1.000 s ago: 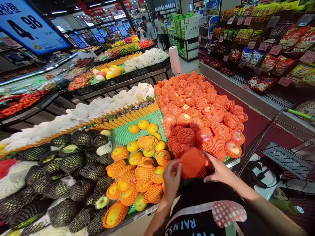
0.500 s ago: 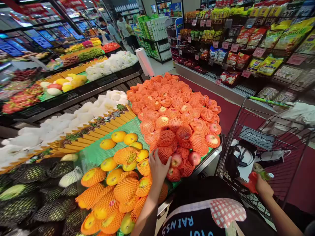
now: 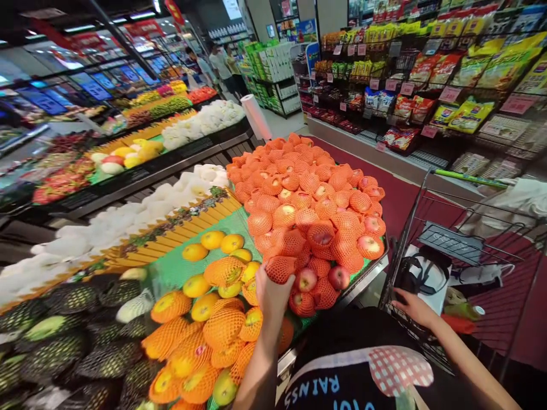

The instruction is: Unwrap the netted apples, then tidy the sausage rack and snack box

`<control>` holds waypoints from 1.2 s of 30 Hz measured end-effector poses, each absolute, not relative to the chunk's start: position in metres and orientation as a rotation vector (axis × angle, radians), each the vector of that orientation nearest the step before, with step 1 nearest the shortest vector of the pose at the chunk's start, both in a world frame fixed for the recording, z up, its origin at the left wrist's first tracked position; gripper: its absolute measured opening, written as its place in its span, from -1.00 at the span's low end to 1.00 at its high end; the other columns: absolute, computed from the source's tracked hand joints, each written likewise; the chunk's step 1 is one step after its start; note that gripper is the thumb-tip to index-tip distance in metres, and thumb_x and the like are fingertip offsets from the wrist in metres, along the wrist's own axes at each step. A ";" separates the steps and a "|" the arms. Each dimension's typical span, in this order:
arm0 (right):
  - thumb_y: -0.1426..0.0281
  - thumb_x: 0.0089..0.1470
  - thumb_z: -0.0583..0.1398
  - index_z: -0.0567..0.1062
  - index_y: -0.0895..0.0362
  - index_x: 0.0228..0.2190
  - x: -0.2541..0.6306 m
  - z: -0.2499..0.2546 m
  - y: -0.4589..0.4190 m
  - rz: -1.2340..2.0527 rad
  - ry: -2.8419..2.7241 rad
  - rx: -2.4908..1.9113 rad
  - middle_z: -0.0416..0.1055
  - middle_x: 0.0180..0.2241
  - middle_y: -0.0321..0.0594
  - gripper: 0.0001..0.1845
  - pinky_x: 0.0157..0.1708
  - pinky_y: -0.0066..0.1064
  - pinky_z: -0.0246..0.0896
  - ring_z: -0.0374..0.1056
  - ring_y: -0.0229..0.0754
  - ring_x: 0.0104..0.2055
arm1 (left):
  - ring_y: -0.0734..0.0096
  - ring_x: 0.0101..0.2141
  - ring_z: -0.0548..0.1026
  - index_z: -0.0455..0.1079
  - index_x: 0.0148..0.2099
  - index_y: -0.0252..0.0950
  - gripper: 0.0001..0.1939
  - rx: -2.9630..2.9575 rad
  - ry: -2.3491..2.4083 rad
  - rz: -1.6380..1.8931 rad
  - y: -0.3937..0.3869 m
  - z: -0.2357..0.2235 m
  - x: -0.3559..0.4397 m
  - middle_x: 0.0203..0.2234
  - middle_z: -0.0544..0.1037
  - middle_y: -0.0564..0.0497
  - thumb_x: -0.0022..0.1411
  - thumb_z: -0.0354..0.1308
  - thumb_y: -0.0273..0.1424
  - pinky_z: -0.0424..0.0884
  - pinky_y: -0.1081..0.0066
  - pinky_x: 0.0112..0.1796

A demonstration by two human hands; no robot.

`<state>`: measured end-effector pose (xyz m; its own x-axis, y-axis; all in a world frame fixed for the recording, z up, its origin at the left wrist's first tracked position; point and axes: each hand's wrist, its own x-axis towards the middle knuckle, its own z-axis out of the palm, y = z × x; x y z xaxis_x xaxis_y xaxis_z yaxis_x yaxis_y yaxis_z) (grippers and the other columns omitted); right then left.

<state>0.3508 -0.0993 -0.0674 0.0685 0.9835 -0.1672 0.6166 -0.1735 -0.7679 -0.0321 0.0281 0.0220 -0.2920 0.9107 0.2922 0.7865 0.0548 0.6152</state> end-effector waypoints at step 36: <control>-0.16 0.25 -0.12 0.46 0.07 0.07 0.144 0.003 0.019 1.766 -1.044 -0.897 0.57 -0.13 -0.05 -0.27 0.02 0.01 0.42 0.47 0.06 0.03 | -0.24 0.23 0.29 0.30 0.25 -0.27 -0.20 1.942 1.599 0.893 -0.013 0.032 -0.014 0.22 0.34 -0.31 -0.06 0.42 -0.35 0.30 -0.19 0.19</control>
<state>0.1440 0.0190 0.0029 -0.3594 0.9218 -0.1455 -0.3167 -0.2672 -0.9101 -0.0143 -0.0130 0.0318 0.1099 0.9761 0.1876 0.6715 -0.2120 0.7101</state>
